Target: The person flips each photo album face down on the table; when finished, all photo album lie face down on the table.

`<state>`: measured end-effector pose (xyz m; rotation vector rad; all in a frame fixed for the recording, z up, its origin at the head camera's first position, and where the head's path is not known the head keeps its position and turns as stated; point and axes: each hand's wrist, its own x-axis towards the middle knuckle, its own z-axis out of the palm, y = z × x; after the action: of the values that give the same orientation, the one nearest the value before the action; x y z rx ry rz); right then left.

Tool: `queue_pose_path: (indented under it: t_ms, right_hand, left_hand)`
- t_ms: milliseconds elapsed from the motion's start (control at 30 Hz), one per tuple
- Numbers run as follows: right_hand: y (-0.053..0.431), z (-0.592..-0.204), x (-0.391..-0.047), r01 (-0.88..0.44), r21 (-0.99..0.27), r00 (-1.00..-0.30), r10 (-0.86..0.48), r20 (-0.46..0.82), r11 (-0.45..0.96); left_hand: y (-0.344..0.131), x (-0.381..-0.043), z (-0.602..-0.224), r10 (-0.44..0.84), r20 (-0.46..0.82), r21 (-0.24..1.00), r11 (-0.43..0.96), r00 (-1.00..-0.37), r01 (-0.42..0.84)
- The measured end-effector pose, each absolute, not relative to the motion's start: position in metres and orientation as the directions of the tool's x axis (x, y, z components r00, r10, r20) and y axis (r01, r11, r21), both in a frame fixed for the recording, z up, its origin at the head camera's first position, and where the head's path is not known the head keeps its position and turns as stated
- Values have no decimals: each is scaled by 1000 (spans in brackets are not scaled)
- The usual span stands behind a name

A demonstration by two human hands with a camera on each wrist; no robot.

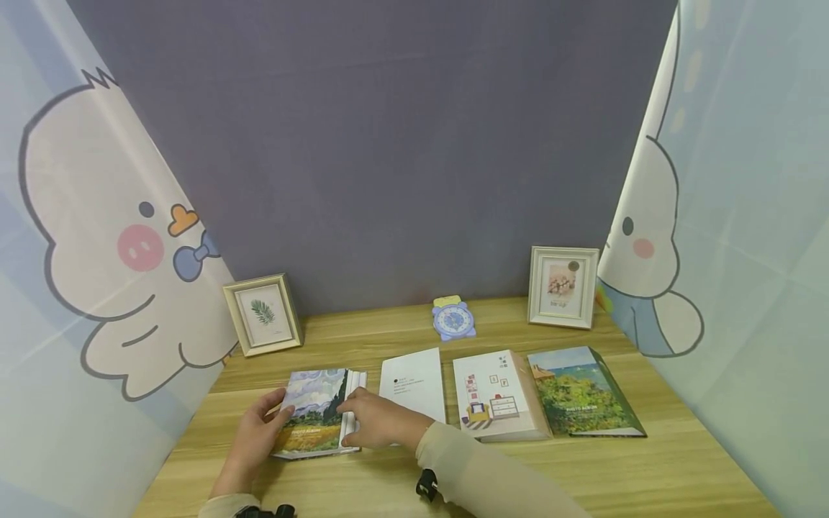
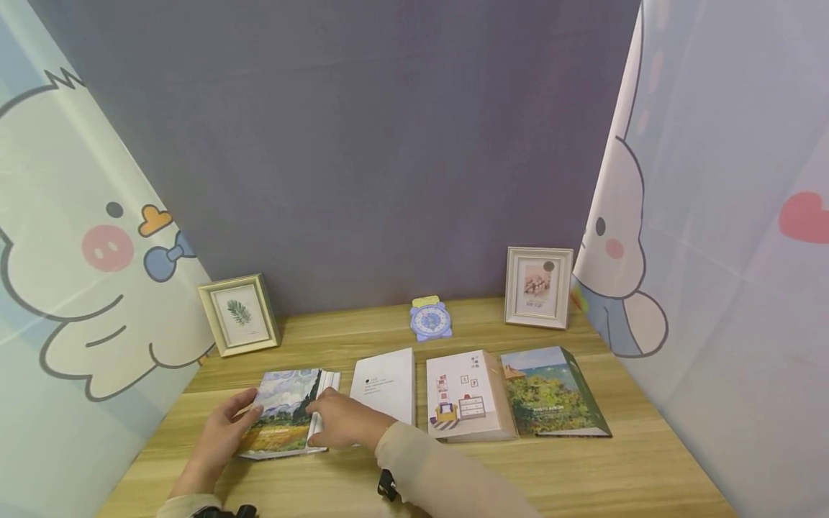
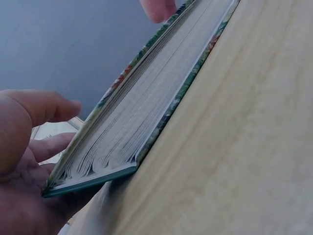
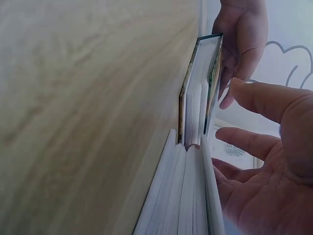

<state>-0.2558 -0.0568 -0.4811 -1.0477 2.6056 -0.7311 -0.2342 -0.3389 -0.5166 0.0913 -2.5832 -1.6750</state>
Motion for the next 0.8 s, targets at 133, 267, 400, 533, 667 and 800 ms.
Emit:
queue_pose_path:
  t_ms: [133,267,400,533,667,800]
  right_hand:
    - [-59,-481,-254,-578,-518,-721,-692,-38,630]
    - [-60,-482,-253,-591,-503,-717,-696,-30,631]
    - [-60,-483,-253,-599,-486,-718,-696,-25,636]
    - [-60,-483,-252,-592,-488,-724,-689,-28,641]
    - [-61,-483,-251,-582,-493,-732,-681,-29,647]
    - [-62,-483,-251,-576,-490,-739,-673,-31,654]
  left_hand:
    - [-337,-234,-515,-89,-1,909,416,-996,-38]
    - [-335,-232,-513,-102,-19,898,436,-995,-62]
    - [-334,-231,-511,-114,-15,894,443,-993,-64]
    - [-334,-230,-511,-121,-9,905,422,-993,-59]
    - [-333,-228,-511,-132,-2,921,385,-991,-53]
    - [-332,-228,-510,-137,12,933,357,-991,-38]
